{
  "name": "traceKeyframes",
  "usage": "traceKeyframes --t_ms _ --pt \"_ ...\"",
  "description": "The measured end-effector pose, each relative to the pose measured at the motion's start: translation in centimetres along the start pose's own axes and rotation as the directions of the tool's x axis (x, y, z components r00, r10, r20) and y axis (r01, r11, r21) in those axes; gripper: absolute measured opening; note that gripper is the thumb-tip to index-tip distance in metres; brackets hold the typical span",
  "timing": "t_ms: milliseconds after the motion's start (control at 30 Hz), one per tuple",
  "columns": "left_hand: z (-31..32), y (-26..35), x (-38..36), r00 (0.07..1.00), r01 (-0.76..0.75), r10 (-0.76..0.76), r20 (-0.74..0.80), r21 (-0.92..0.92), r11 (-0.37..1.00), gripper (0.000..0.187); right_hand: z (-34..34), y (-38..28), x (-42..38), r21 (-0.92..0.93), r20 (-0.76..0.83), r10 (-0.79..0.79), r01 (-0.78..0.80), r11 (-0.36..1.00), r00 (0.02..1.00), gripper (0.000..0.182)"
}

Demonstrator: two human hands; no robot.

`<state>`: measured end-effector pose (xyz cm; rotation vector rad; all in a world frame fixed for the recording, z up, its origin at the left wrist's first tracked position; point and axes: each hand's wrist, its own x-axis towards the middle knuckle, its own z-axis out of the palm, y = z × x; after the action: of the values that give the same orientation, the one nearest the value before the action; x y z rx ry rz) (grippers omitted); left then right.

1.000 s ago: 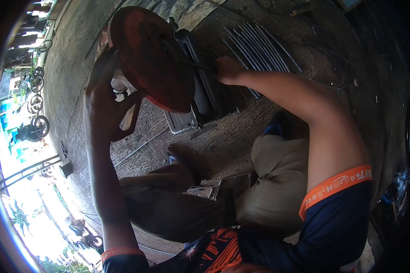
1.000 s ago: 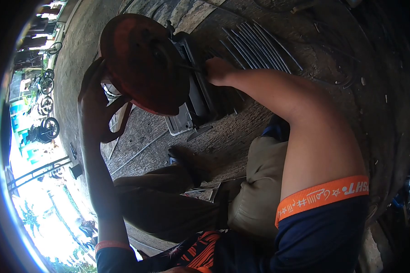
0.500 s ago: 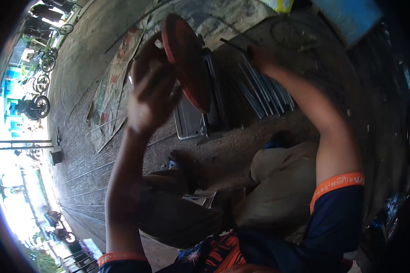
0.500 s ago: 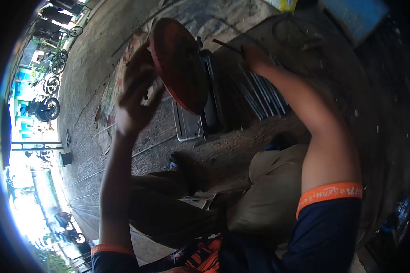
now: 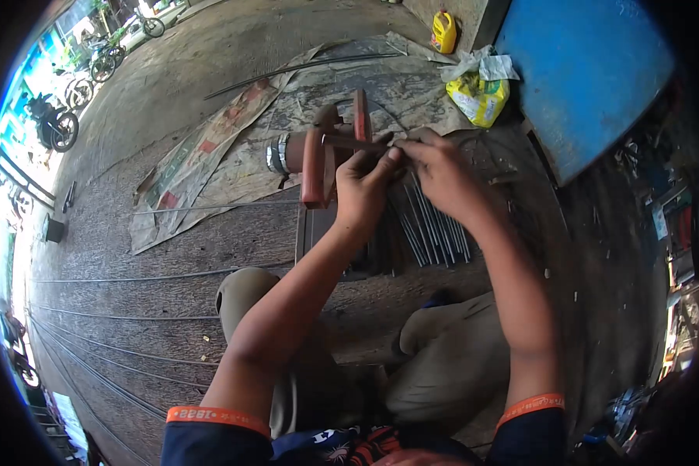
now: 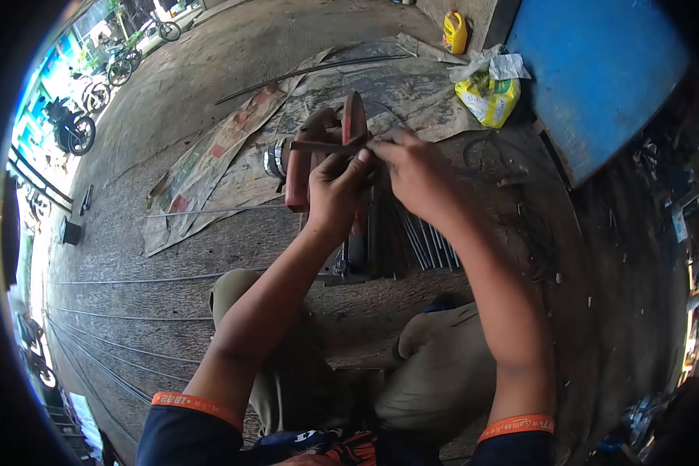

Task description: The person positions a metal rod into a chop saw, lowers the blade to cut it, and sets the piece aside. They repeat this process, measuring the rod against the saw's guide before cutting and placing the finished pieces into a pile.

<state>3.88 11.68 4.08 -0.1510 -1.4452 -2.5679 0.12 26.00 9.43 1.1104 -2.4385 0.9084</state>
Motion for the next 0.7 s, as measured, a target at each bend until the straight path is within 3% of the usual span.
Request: traceKeyframes --t_ms 67,133,200,267,300,333,367,400,433,467,500,533,600,700 --pt "-0.4 -0.7 0.0 0.999 -0.012 0.004 -0.052 -0.143 0.99 0.025 0.7 -0.7 0.0 -0.052 -0.007 -0.047 0.046 0.998 0.999 0.023" --pt "-0.9 -0.2 0.1 0.998 -0.025 0.016 -0.067 -0.148 0.989 0.024 1.1 -1.3 0.3 -0.133 -0.046 -0.088 0.081 0.988 0.995 0.021" --pt "-1.3 1.2 -0.2 0.978 -0.055 0.016 -0.207 -0.184 0.981 0.021 1.6 -2.0 1.0 -0.163 -0.074 -0.152 0.138 0.977 0.986 0.021" --pt "-2.4 2.0 0.5 0.973 -0.121 0.082 -0.218 -0.174 0.977 0.021 2.2 -2.7 1.3 -0.238 -0.267 -0.21 0.147 0.96 0.94 0.02" --pt "-3.0 2.6 0.8 0.962 -0.155 0.097 -0.255 -0.219 0.963 0.021 2.7 -3.0 1.3 -0.237 -0.266 -0.22 0.158 0.959 0.939 0.02" --pt "-3.5 3.4 1.0 0.951 -0.191 0.111 -0.29 -0.264 0.946 0.02 3.4 -3.3 1.3 0.067 -0.151 0.074 -0.065 0.996 0.986 0.019" --pt "-4.4 3.9 1.2 0.944 -0.143 0.067 -0.324 -0.219 0.965 0.02 4.0 -3.4 1.3 0.324 0.049 0.323 -0.321 0.89 0.945 0.018" --pt "-5.3 4.2 1.4 0.94 -0.137 0.059 -0.336 -0.214 0.967 0.023 4.9 -3.6 1.4 0.321 0.046 0.319 -0.316 0.893 0.947 0.018" --pt "-5.6 4.7 1.4 0.951 -0.15 0.051 -0.306 -0.31 0.939 0.026 5.9 -3.9 1.5 0.61 0.111 0.446 -0.415 0.675 0.888 0.018" --pt "-5.8 5.2 1.4 0.961 -0.156 0.045 -0.273 -0.402 0.902 0.029 6.5 -4.3 1.7 0.817 0.215 0.534 -0.45 0.361 0.818 0.019" --pt "-5.9 5.6 1.3 0.963 -0.154 0.045 -0.266 -0.403 0.902 0.029 6.6 -4.6 2.0 0.873 0.238 0.596 -0.437 0.214 0.767 0.023" --pt "-5.8 6.1 0.9 0.97 -0.128 0.019 -0.243 -0.44 0.889 0.03 6.6 -5.0 2.2 0.875 0.232 0.599 -0.434 0.215 0.767 0.023" --pt "-5.7 6.7 0.7 0.977 -0.099 -0.005 -0.213 -0.478 0.873 0.032 6.5 -5.6 2.7 0.96 0.269 0.6 -0.257 -0.108 0.753 0.026" --pt "-5.9 6.5 0.8 0.969 -0.08 -0.054 -0.241 -0.514 0.854 0.032 6.4 -6.3 3.0 0.961 0.263 0.551 -0.166 -0.22 0.792 0.021"
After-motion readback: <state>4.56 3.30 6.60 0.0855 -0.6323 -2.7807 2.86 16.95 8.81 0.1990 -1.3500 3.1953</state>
